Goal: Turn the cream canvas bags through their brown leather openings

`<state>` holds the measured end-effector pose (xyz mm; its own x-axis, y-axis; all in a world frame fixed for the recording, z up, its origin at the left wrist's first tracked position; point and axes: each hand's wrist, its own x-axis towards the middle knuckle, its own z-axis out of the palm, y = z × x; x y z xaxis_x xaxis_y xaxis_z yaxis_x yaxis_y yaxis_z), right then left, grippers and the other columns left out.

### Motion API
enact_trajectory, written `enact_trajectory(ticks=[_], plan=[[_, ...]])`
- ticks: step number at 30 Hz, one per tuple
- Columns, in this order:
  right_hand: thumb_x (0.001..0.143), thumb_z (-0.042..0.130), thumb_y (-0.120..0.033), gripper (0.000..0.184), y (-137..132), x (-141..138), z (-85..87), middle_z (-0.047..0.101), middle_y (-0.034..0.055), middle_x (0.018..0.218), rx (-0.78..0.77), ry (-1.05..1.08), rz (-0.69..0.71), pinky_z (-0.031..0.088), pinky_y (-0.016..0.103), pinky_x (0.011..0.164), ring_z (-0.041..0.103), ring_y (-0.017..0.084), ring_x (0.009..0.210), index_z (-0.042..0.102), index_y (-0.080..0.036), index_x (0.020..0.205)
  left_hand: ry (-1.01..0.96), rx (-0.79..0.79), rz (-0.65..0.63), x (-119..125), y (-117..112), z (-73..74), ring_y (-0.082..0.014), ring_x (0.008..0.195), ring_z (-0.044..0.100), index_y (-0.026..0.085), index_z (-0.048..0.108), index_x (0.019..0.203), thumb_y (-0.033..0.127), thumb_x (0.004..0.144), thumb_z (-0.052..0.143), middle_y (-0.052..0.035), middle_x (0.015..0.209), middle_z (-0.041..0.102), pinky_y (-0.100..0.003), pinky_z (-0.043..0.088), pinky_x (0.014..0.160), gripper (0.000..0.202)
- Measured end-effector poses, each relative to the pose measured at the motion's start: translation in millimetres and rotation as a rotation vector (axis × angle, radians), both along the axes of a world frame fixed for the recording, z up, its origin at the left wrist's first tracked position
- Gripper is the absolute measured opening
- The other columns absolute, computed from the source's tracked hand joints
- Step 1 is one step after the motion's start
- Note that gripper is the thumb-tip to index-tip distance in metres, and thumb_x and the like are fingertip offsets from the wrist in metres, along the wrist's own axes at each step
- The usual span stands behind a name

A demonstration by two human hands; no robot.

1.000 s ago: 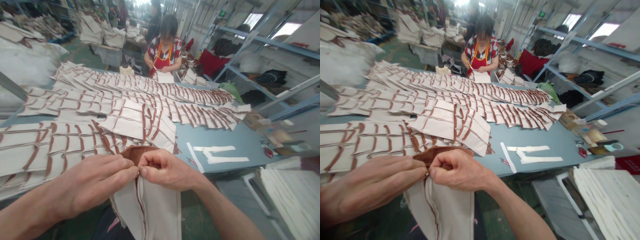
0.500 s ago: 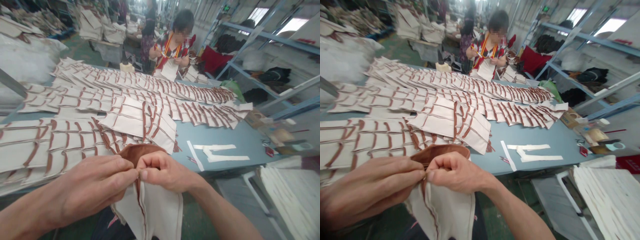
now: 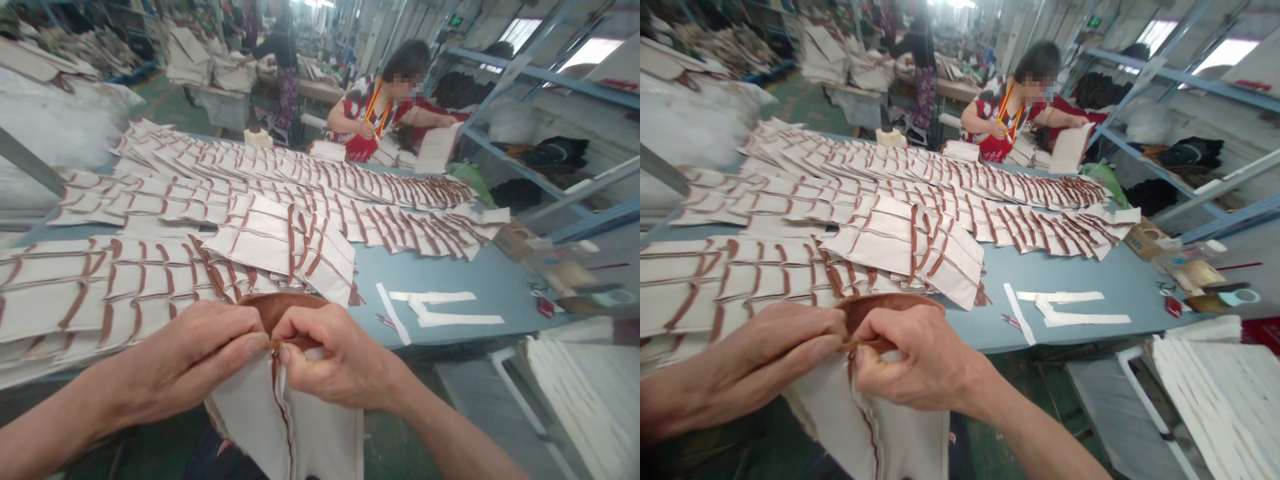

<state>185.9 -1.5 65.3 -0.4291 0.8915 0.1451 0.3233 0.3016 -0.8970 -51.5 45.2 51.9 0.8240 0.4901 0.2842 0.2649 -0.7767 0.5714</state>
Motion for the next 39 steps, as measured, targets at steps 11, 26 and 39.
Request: enact_trajectory(ticks=[11, 26, 39], plan=[[0.076, 0.051, -0.014, 0.011, -9.0, -6.8, -14.2, 0.054, -0.0068, 0.058, 0.255, 0.093, -0.020, 0.030, 0.019, 0.046, 0.039, 0.006, 0.046, 0.060, -0.021, 0.074, -0.125, 0.282, -0.042, -3.8, 4.6, -18.8, -0.0156, 0.055, 0.046, 0.026, 0.043, 0.081, 0.033, 0.119, 0.039, 0.0056, 0.065, 0.049, -0.034, 0.029, 0.057, 0.038], [0.093, 0.054, -0.015, 0.018, -21.6, 6.3, 1.5, 0.070, 0.0004, 0.068, 0.573, -0.411, -0.096, 0.037, 0.032, 0.061, 0.064, 0.016, 0.061, 0.064, -0.019, 0.079, 0.162, 0.055, -0.004, 11.5, -13.6, 28.1, -0.0160, 0.065, 0.057, 0.023, 0.059, 0.080, 0.033, 0.118, 0.038, 0.0028, 0.075, 0.063, -0.033, 0.035, 0.064, 0.044], [0.094, 0.060, -0.014, 0.012, -32.7, 24.4, 5.2, 0.072, -0.0020, 0.071, 0.370, -0.158, -0.013, 0.039, 0.025, 0.060, 0.060, 0.011, 0.059, 0.063, -0.020, 0.084, -0.015, -0.485, -0.125, 40.9, -10.0, 23.9, -0.0093, 0.051, 0.037, 0.022, 0.042, 0.066, 0.044, 0.111, 0.052, 0.0082, 0.059, 0.034, -0.025, 0.028, 0.050, 0.051]])
